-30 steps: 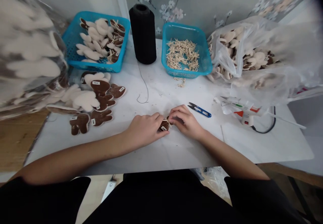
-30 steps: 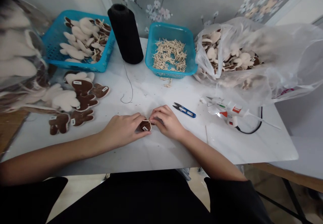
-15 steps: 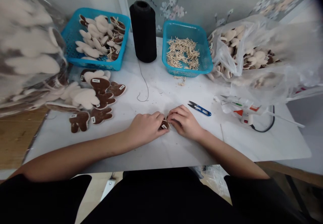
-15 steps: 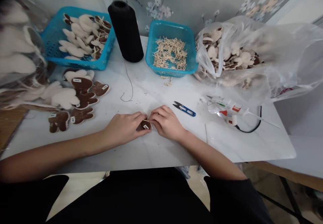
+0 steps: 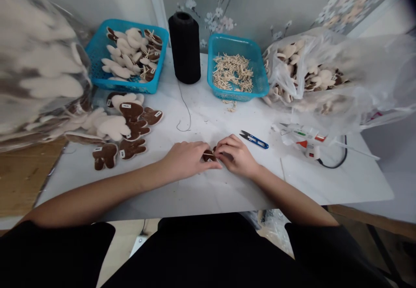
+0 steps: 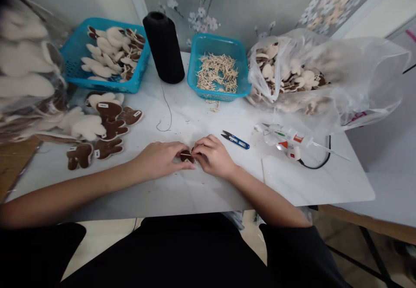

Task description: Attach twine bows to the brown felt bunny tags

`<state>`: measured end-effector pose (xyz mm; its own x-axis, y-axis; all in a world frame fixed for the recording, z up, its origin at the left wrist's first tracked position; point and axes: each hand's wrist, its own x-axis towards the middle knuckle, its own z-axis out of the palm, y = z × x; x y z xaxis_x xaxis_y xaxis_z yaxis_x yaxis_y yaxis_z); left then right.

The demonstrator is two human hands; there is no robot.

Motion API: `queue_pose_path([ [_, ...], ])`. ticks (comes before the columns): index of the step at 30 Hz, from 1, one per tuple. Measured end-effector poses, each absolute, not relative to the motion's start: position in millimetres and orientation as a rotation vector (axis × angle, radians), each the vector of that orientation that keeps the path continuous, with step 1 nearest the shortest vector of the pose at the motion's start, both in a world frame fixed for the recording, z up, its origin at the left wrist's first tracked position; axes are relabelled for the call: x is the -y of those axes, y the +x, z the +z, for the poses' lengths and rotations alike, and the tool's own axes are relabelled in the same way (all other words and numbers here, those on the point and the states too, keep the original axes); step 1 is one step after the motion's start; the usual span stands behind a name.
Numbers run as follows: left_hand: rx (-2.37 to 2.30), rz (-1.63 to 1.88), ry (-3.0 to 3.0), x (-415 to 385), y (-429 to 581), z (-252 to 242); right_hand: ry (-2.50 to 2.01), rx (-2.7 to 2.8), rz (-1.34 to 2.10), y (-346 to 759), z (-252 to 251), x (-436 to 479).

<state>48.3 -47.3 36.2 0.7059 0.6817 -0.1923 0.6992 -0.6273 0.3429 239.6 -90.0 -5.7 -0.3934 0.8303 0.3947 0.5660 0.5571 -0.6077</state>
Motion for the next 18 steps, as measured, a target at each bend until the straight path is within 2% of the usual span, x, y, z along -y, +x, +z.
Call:
queue_pose_path([
  [3, -1.008, 0.116, 2.481, 42, 41, 46, -1.135, 1.976, 0.558, 239, 1, 88],
  [6, -0.687, 0.225, 2.640, 45, 26, 45, -1.210, 1.743, 0.599, 246, 16, 90],
  [9, -0.454, 0.115, 2.817, 53, 9, 27, -1.297, 1.576, 0.649, 261, 28, 101],
  [13, -0.510, 0.072, 2.893, 61, 0, 3, -1.439, 1.502, 0.797, 278, 23, 128],
  [18, -0.570, -0.179, 2.709, 56, -10, 17, -1.570, 1.619, 0.874, 282, 5, 153],
])
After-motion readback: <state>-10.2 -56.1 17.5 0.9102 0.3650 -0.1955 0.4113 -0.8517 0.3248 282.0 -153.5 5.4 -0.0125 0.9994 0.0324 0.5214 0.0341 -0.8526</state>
